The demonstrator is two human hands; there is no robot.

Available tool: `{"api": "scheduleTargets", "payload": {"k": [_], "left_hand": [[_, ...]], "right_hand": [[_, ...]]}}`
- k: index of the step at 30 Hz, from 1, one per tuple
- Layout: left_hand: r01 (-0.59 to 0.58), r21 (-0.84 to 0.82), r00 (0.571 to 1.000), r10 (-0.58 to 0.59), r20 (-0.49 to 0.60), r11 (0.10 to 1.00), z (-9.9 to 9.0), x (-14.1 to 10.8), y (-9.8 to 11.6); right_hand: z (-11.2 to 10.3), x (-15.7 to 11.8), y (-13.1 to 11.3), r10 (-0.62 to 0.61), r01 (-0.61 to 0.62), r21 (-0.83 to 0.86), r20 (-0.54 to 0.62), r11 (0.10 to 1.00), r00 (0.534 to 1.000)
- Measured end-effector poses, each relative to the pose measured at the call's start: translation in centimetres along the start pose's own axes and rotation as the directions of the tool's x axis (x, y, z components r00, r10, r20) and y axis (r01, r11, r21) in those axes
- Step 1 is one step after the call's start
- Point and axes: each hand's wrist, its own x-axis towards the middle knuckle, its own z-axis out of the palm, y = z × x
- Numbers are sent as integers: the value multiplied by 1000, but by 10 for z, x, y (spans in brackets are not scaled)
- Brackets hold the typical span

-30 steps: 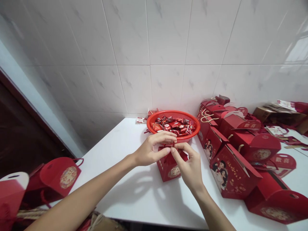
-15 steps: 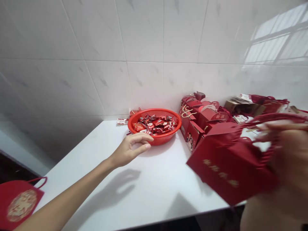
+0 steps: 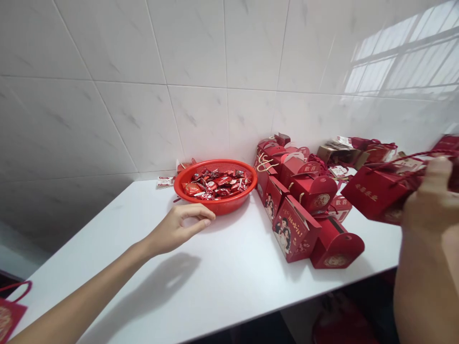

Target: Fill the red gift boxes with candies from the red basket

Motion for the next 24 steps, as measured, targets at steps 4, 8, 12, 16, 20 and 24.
{"api": "scheduleTargets", "payload": {"k": [4, 8, 12, 16, 20, 24], "left_hand": [[9, 19, 1000, -9, 22, 1000, 0, 0, -2], [23, 40, 999, -24, 32, 999, 1, -2, -4], [36, 60, 998, -39, 56, 998, 1, -3, -5], [38, 54, 996, -42, 81, 998, 1, -3, -3], [44, 48, 991, -49, 123, 998, 1, -3, -3], [59, 42, 986, -65, 153, 997, 2, -3, -4]], "right_hand": [[49, 3, 17, 6, -7, -40, -27, 999, 1000], [92, -1, 27, 59, -55, -29, 116, 998, 992], [117, -14, 30, 95, -92, -23, 334, 995, 938], [128, -29, 32, 128, -131, -33, 539, 991, 833], [129, -35, 32, 173, -162, -77, 640, 984, 748], [123, -29, 24, 197, -182, -95, 683, 979, 703]]}}
